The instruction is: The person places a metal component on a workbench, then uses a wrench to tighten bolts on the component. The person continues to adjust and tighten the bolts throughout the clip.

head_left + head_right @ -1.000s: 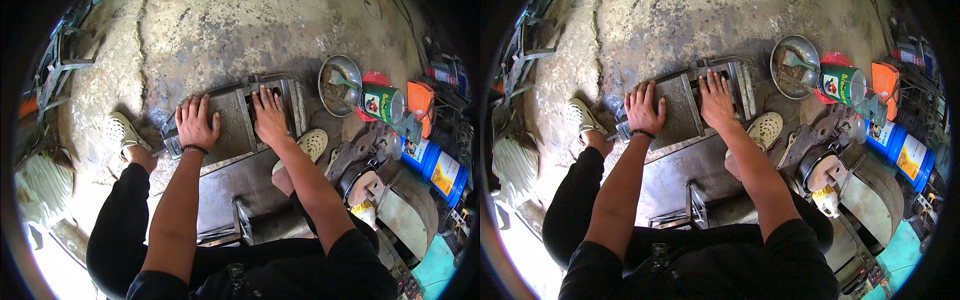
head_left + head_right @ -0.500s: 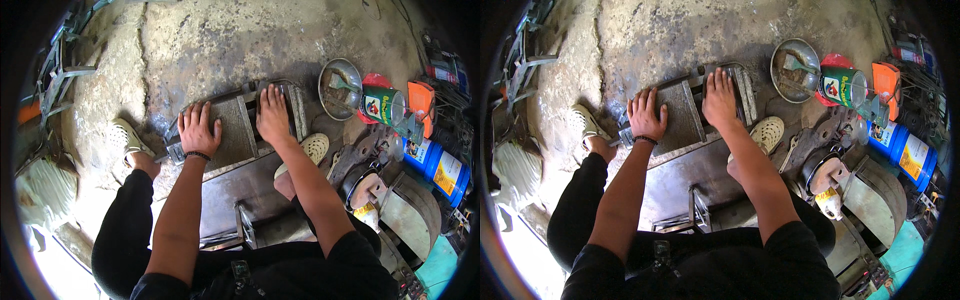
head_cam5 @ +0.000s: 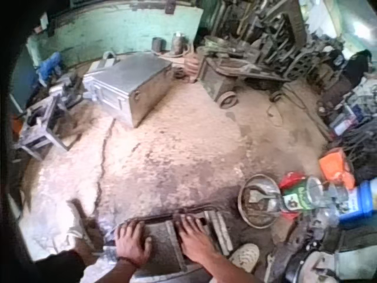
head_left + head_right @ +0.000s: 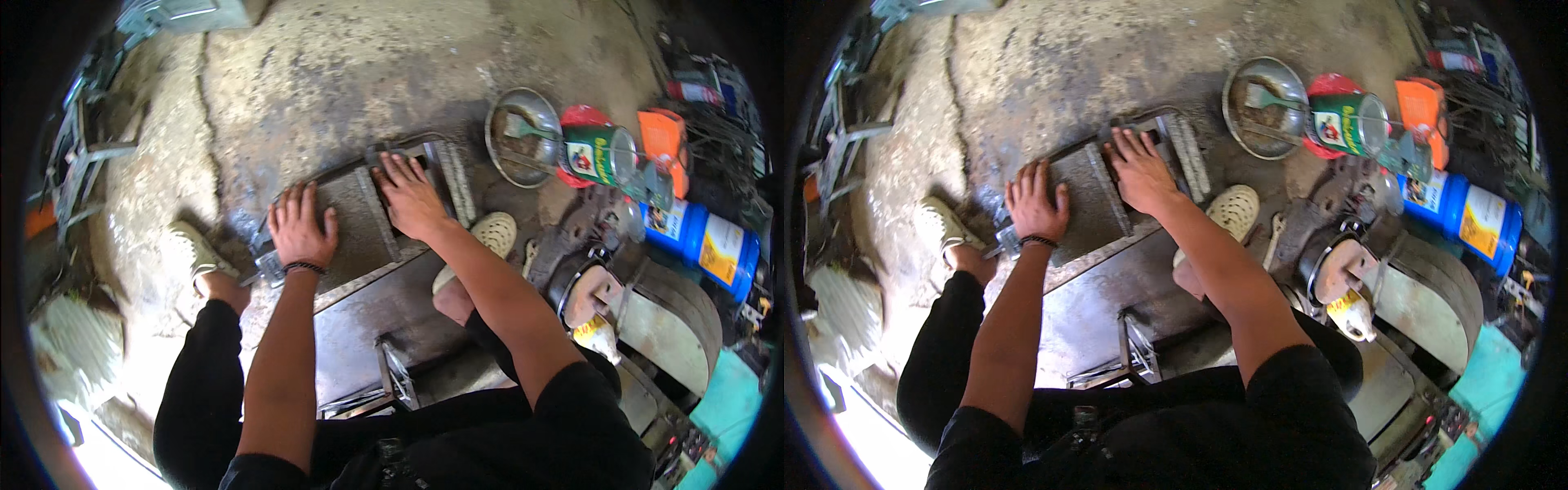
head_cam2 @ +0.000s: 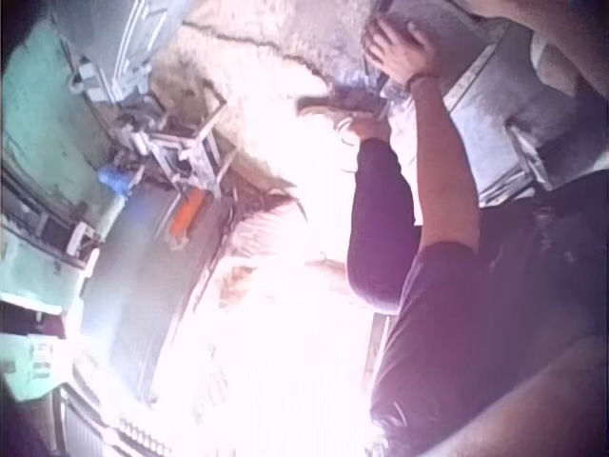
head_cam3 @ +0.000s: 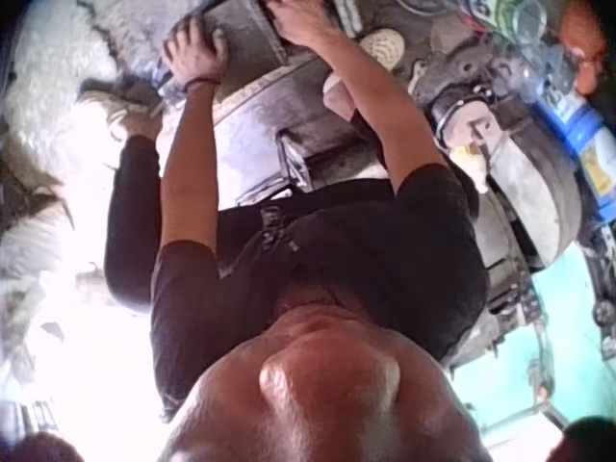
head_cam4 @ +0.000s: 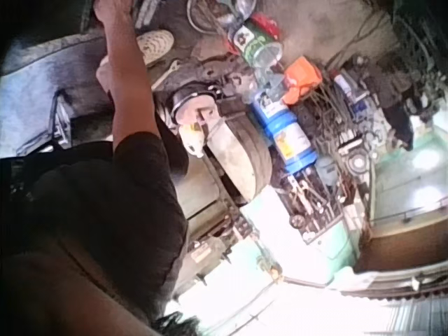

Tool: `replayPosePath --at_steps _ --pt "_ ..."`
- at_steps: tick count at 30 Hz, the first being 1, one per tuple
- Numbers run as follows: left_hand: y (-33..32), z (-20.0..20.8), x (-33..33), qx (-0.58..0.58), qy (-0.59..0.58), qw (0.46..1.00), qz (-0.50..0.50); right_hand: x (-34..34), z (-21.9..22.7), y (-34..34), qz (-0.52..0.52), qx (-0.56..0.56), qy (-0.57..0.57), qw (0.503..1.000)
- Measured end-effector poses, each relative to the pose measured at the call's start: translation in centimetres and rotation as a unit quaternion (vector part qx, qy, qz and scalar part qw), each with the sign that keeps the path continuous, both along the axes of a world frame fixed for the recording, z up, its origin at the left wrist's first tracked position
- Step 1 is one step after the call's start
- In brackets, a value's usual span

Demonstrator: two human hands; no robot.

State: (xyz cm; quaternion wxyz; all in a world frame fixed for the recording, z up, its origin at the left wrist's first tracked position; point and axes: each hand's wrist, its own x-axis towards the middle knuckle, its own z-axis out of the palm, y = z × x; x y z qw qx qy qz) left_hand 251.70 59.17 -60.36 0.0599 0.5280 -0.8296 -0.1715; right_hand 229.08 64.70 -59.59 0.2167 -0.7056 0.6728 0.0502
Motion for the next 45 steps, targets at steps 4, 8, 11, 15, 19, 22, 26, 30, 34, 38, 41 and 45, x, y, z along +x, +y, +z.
replayPosePath --at_steps 4,8,11,15,19,22,26,30,34,38,41,45 --pt "0.0 -0.1 -0.1 -0.010 -0.010 1.000 -0.004 -0.6 0.0 0.2 -0.066 0.009 0.048 0.997" --pt "0.1 -0.1 -0.1 -0.019 -0.020 1.000 -0.009 -0.5 0.1 0.2 -0.007 0.006 0.019 1.000" --pt "0.1 -0.2 -0.1 -0.016 -0.021 1.000 -0.006 -0.6 0.4 0.2 -0.038 0.021 -0.006 0.999" --pt "0.1 0.0 -0.2 -0.021 -0.024 0.999 -0.010 -0.8 0.5 0.1 -0.032 -0.008 0.043 0.999" --pt "0.1 0.1 -0.3 -0.021 -0.028 0.999 -0.014 -0.9 0.0 -0.1 0.030 0.010 0.018 0.999" --pt "0.2 0.0 -0.2 -0.016 -0.020 1.000 -0.008 -1.1 -0.2 0.0 -0.065 -0.026 0.051 0.996" --pt "0.2 -0.3 -0.1 -0.033 -0.019 0.999 -0.013 -1.4 0.1 0.2 0.020 -0.004 0.015 1.000" --pt "0.1 -0.2 -0.2 -0.042 -0.016 0.999 -0.013 -1.3 0.2 0.2 -0.017 -0.026 0.025 0.999" --pt "0.1 -0.1 -0.5 -0.019 -0.028 0.999 -0.005 -0.8 0.1 1.7 -0.032 -0.054 0.023 0.998" --pt "0.1 -0.2 -0.2 -0.022 -0.028 0.999 -0.006 1.0 1.0 7.0 -0.057 -0.006 -0.005 0.998" --pt "0.1 -0.3 0.0 -0.021 -0.007 1.000 -0.007 2.7 1.3 11.1 -0.073 0.093 -0.001 0.993" --pt "0.2 -0.5 0.0 -0.018 -0.016 1.000 -0.009 2.4 0.2 12.5 -0.057 0.028 0.002 0.998"
